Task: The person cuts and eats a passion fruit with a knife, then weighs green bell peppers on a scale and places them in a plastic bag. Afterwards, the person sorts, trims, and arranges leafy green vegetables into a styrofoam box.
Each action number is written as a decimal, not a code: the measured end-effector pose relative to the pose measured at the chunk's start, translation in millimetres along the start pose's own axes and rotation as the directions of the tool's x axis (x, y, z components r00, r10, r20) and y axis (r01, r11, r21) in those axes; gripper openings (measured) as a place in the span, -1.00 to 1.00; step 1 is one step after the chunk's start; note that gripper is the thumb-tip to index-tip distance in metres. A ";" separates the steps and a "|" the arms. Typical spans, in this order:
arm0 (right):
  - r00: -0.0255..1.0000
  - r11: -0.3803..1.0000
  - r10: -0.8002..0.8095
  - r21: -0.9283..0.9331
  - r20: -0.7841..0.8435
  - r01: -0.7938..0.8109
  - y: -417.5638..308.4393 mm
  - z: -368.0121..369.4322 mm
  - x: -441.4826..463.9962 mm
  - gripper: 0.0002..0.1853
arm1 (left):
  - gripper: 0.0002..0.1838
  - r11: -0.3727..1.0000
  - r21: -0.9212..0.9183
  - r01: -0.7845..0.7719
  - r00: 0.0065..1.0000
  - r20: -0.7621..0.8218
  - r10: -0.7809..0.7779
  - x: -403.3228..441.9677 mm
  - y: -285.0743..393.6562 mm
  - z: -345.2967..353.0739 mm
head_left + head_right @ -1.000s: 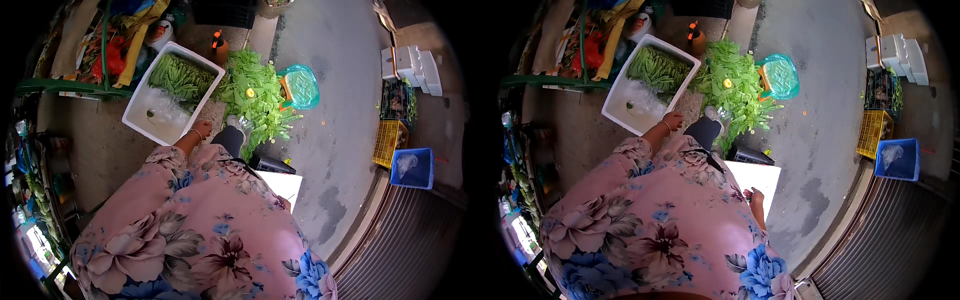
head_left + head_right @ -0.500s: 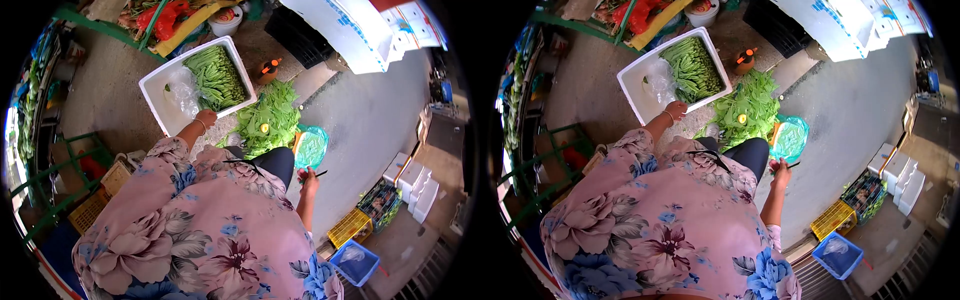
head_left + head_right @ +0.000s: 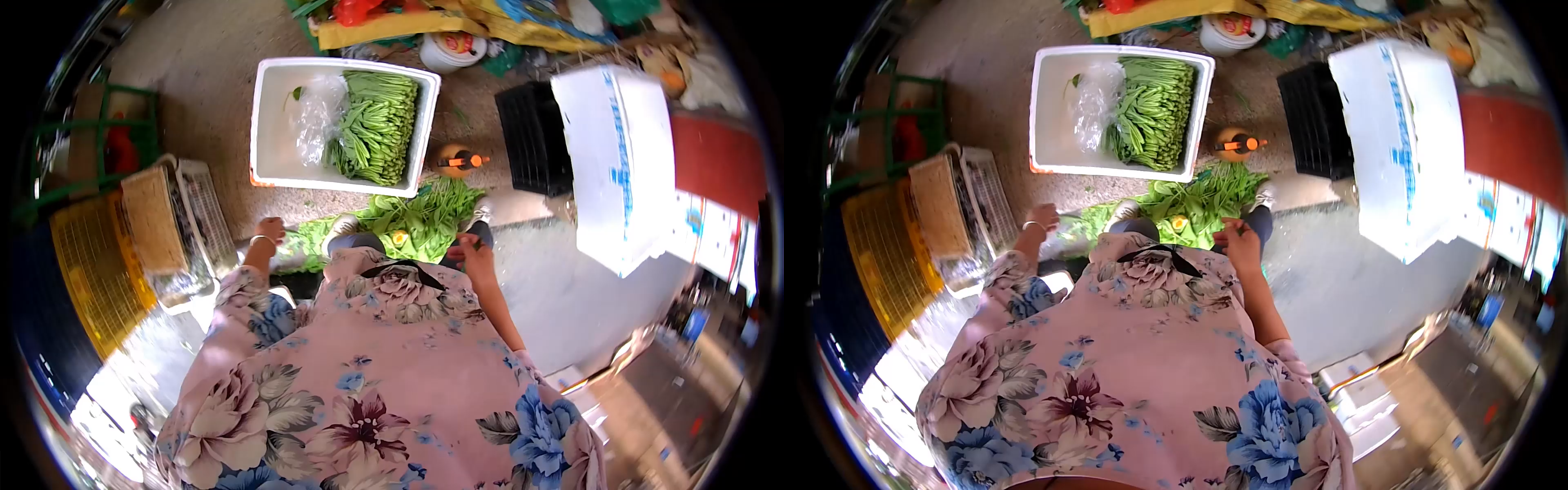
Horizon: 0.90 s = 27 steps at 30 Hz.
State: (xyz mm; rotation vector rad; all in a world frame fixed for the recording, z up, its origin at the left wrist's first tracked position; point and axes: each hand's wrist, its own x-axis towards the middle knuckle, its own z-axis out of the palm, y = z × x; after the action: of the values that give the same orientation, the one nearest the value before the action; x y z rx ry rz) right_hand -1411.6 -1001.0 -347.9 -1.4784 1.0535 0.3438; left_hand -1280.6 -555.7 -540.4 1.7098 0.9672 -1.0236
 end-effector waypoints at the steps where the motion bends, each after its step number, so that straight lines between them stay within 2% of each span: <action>1: 0.992 0.996 0.017 -0.091 0.129 -0.005 -1.1 -5.5 15.4 -0.75 | -0.79 0.999 -0.050 -0.020 0.994 -0.105 0.015 -19.5 -3.5 3.9; 2: 0.971 0.980 0.045 -0.199 0.234 0.003 -4.5 -12.2 31.9 -0.73 | -0.79 0.979 -0.193 -0.061 0.986 -0.163 0.029 -29.5 -16.8 4.9; 3: 0.950 0.959 0.084 -0.284 0.300 0.005 -13.4 -19.6 46.7 -0.72 | -0.89 0.957 -0.262 -0.122 0.968 -0.244 0.057 -50.7 -25.0 16.4; 5: 0.881 0.915 0.091 -0.388 0.465 0.111 4.9 -46.5 101.5 -0.70 | -0.80 0.898 -0.417 -0.144 0.986 -0.139 0.093 -36.0 -100.5 30.9; 7: 0.833 0.827 0.069 -0.499 0.549 0.260 20.9 -75.4 155.9 -0.71 | -0.76 0.878 -0.479 0.023 0.955 -0.249 -0.161 -79.7 -132.7 111.3; 9: 0.860 0.830 0.144 -0.534 0.489 0.165 14.4 -91.3 183.1 -0.68 | -0.70 0.815 -0.530 0.234 0.885 -0.231 -0.405 -117.5 -158.3 207.8; 10: 0.851 0.816 0.158 -0.551 0.502 0.174 17.1 -99.4 197.8 -0.68 | -0.67 0.804 -0.521 0.288 0.859 -0.231 -0.457 -130.0 -164.4 251.4; 11: 0.846 0.802 0.158 -0.566 0.510 0.191 22.0 -103.7 214.8 -0.68 | -0.54 0.838 -0.476 0.266 0.847 -0.299 -0.439 -130.6 -170.7 287.9; 12: 0.839 0.802 0.138 -0.556 0.527 0.217 32.3 -106.8 230.7 -0.68 | -0.48 0.946 -0.282 0.162 0.873 -0.406 -0.271 -132.8 -175.3 311.6; 13: 0.837 0.805 0.139 -0.553 0.529 0.216 42.7 -105.9 243.1 -0.68 | -0.41 0.996 -0.068 0.054 0.879 -0.470 -0.080 -124.7 -176.5 330.2; 14: 0.828 0.823 0.083 -0.507 0.554 0.257 54.9 -101.6 254.7 -0.69 | -0.37 0.994 0.084 0.072 0.879 -0.476 -0.023 -121.2 -152.6 338.4; 15: 0.813 0.835 0.028 -0.461 0.581 0.300 67.8 -96.3 264.2 -0.69 | -0.33 0.969 0.229 0.092 0.878 -0.477 0.029 -125.0 -123.8 339.9; 17: 0.769 0.795 0.019 -0.477 0.639 0.376 91.5 -76.4 280.6 -0.72 | -0.31 0.913 0.405 0.051 0.927 -0.358 0.108 -94.0 -113.6 327.6; 19: 0.686 0.732 -0.025 -0.454 0.727 0.508 128.6 -57.5 296.9 -0.74 | -0.34 0.752 0.654 -0.086 0.870 -0.319 0.376 -55.8 -122.8 315.7; 20: 0.654 0.701 -0.010 -0.461 0.756 0.544 142.7 -48.4 302.5 -0.74 | -0.48 0.688 0.721 -0.086 0.839 -0.321 0.440 -43.9 -124.5 314.9; 21: 0.625 0.668 0.007 -0.469 0.780 0.578 149.5 -41.5 303.9 -0.74 | -0.48 0.690 0.719 -0.082 0.838 -0.325 0.438 -39.9 -112.2 312.8; 23: 0.577 0.652 0.032 -0.455 0.816 0.607 167.5 -31.7 310.5 -0.74 | -0.63 0.658 0.753 0.009 0.952 -0.209 0.226 -35.3 -87.7 306.5; 24: 0.567 0.689 0.060 -0.445 0.822 0.572 178.4 -29.8 315.4 -0.73 | -0.78 0.655 0.753 -0.070 0.910 -0.221 0.351 -32.1 -86.8 303.3; 25: 0.552 0.724 0.090 -0.435 0.829 0.535 188.9 -27.4 319.1 -0.72 | -0.78 0.662 0.747 -0.059 0.907 -0.237 0.348 -29.4 -88.1 298.1; 27: 0.504 0.709 0.128 -0.434 0.854 0.556 192.2 -24.7 324.1 -0.71 | -0.80 0.703 0.684 -0.195 0.876 -0.201 0.438 -23.4 -90.1 285.4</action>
State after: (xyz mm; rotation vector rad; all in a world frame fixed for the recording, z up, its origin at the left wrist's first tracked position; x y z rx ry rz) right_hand -1390.9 -1126.6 -703.3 -1.7270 -0.1667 1.2258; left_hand -1434.1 -801.4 -619.2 2.6144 0.4834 -0.8753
